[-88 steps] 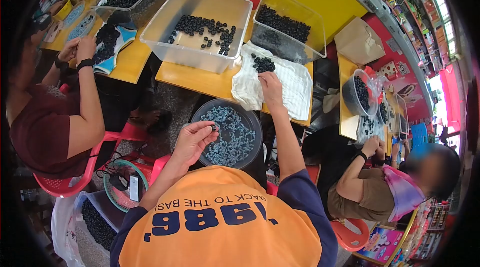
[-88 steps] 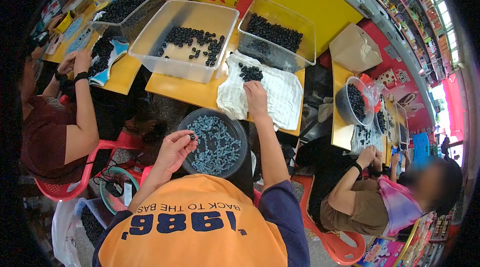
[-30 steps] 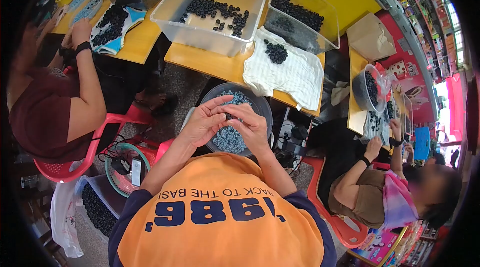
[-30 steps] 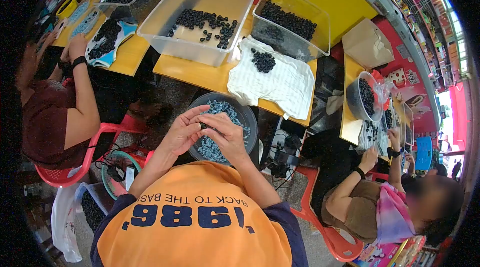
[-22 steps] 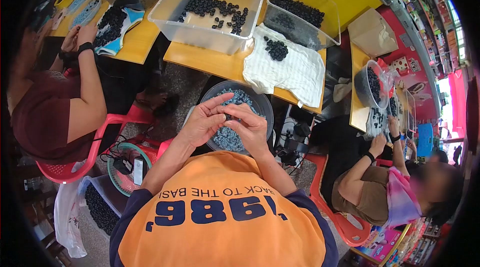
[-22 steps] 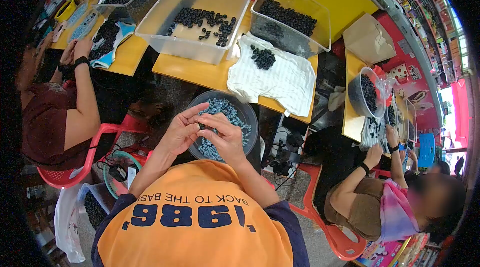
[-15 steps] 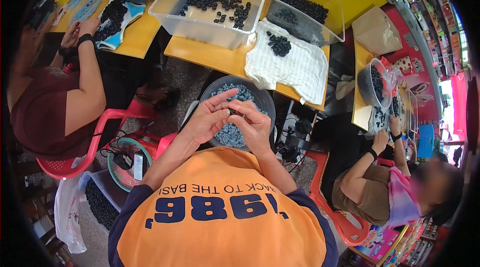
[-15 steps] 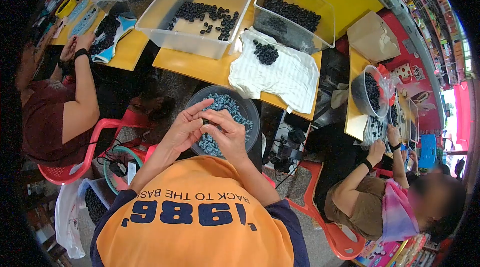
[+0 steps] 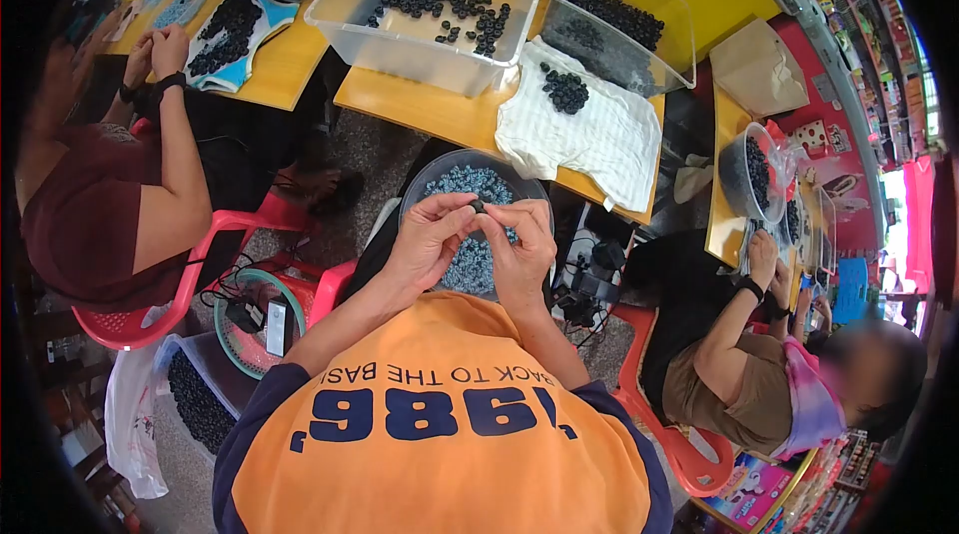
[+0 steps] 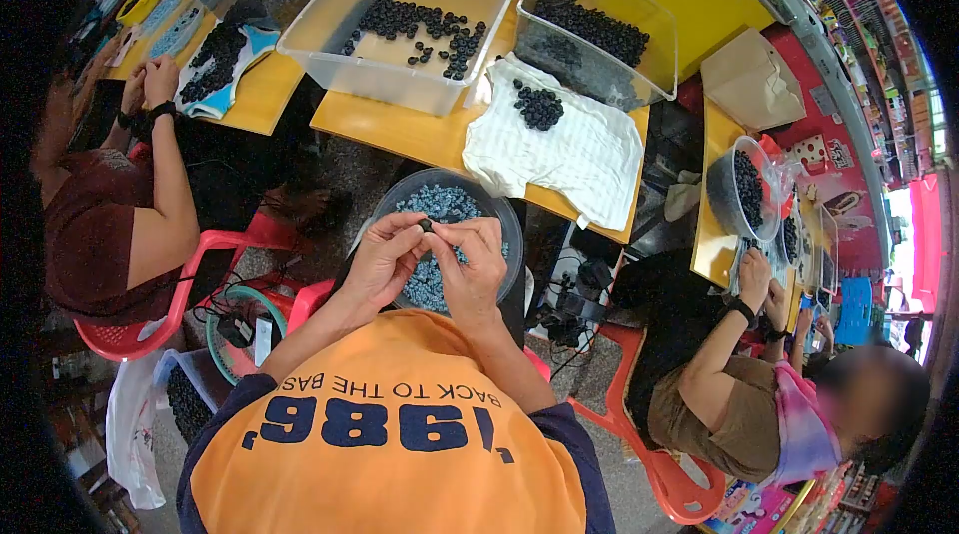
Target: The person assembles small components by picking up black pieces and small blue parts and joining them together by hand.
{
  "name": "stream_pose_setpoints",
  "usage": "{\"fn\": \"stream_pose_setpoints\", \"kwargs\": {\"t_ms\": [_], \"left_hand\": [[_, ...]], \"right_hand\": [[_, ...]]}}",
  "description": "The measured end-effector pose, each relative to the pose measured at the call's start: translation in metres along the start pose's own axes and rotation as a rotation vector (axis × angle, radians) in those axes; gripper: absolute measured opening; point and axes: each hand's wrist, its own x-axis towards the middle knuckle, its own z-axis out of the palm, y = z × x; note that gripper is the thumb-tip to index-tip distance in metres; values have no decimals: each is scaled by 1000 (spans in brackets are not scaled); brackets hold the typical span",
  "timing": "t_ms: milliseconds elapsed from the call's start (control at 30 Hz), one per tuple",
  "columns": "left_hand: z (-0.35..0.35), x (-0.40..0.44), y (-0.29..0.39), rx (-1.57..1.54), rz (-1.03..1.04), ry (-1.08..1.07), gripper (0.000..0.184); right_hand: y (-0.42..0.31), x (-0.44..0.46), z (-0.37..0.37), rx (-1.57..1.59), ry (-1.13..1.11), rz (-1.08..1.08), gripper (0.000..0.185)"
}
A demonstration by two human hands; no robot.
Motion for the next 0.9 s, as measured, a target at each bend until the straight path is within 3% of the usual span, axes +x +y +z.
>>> {"fn": "stream_pose_setpoints", "kwargs": {"t_ms": [167, 233, 333, 367, 433, 567, 633, 667, 733, 900], "left_hand": [[1, 0, -4, 18, 74, 20, 16], [3, 0, -5, 33, 124, 52, 16], [-2, 0, -5, 28, 94, 79, 16], [-4, 0, -4, 27, 94, 80, 16], [-9, 2, -1, 39, 20, 82, 16], [-21, 2, 10, 140, -90, 44, 14], [-23, 2, 10, 104, -122, -31, 15], [-22, 2, 10, 103, -123, -31, 15], [-18, 3, 10, 88, -84, -90, 16], [-18, 5, 8, 26, -107, -157, 22]], "right_hand": [[1, -2, 6, -22, 18, 26, 14], [3, -5, 7, 141, -12, 305, 13], [4, -2, 4, 129, -113, 380, 12], [6, -3, 4, 129, -114, 381, 12], [13, -4, 5, 30, -103, 90, 12], [17, 1, -1, 74, -196, 73, 14], [18, 4, -2, 254, -277, 287, 22], [20, 3, -2, 254, -277, 287, 22], [25, -2, -2, 531, -361, 472, 29], [28, -8, -2, 676, -361, 520, 29]]}}
